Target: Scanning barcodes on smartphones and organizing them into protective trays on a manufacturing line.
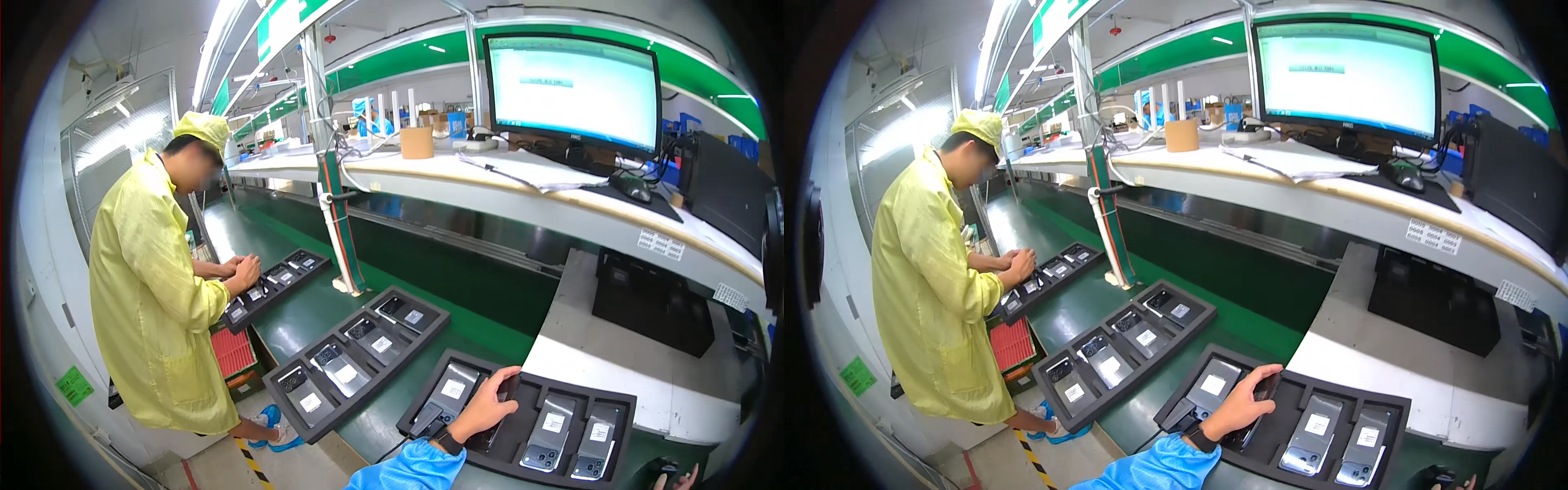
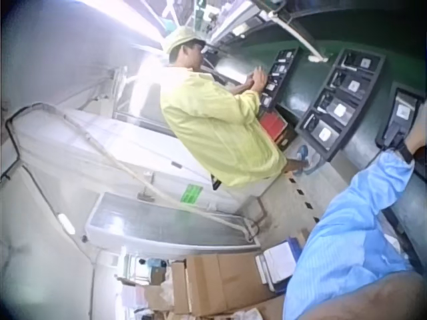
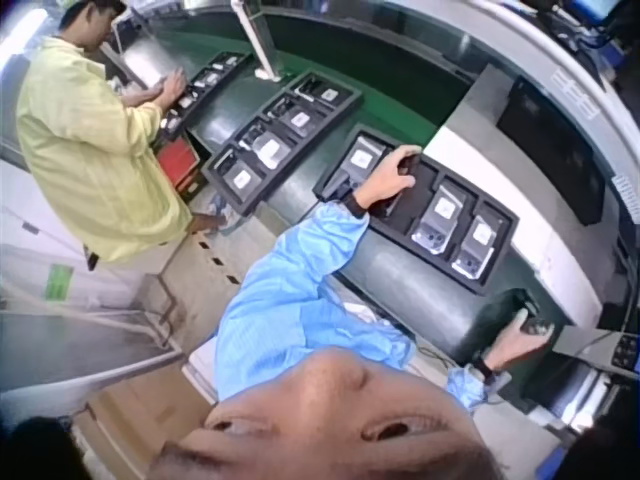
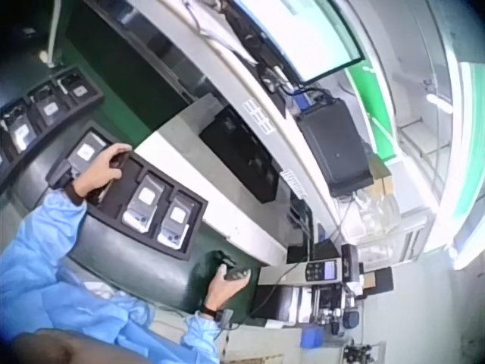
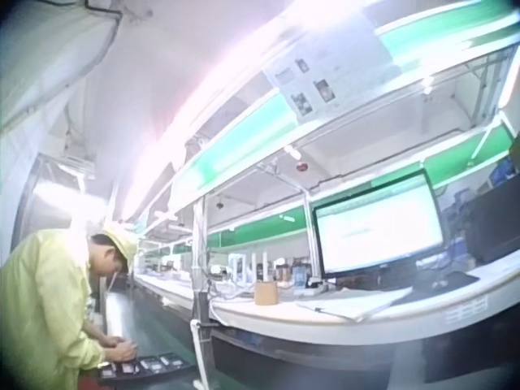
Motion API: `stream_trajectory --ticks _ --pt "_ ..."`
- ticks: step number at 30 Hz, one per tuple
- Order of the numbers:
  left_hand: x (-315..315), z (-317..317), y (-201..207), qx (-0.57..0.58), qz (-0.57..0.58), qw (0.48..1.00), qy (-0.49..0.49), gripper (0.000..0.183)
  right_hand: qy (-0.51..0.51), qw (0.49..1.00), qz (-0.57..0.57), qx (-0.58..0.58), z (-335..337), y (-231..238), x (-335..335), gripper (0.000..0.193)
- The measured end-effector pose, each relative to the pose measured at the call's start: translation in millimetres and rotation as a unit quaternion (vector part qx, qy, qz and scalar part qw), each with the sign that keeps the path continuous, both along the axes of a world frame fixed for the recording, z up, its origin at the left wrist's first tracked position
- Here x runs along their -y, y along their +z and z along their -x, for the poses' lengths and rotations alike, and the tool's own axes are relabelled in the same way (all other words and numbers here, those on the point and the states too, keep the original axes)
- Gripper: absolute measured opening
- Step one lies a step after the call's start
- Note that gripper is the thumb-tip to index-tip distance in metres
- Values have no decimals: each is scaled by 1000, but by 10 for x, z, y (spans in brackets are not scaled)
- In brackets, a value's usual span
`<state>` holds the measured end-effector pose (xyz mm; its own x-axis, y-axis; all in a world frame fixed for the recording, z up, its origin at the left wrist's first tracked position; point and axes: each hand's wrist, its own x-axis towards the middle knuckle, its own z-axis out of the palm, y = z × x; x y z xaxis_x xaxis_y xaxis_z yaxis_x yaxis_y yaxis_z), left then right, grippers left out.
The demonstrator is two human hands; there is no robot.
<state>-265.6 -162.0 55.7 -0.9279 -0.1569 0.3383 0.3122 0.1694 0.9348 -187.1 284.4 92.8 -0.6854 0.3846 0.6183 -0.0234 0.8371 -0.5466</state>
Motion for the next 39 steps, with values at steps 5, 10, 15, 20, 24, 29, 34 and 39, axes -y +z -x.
stream_trajectory --ticks 5,10,15,20,24,29,34,39 --pt "6 3 -11 32 -6 999 -18 70 238 928 260 -117 33 430 516 31" --pt "30 -2 -14 -33 8 999 3 67 558 741 370 -44 -268 1092 1410 28" --pt "-37 46 50 -18 -42 999 -21 68 669 505 521 -162 -838 1690 1900 25" --pt "-45 -40 214 18 -46 999 -6 68 684 454 381 -426 -718 1853 2008 20" --pt "-46 -64 235 20 -25 999 -6 67 647 508 333 -461 -738 1815 1953 24" --pt "-67 -54 255 22 -30 999 -6 69 662 527 352 -401 -908 1845 1793 24" --pt "-39 -74 189 16 -37 999 -4 68 570 673 298 -364 -758 1490 1459 33" --pt "3 18 70 -1 -31 1000 -3 75 261 864 344 -261 -294 961 415 28"
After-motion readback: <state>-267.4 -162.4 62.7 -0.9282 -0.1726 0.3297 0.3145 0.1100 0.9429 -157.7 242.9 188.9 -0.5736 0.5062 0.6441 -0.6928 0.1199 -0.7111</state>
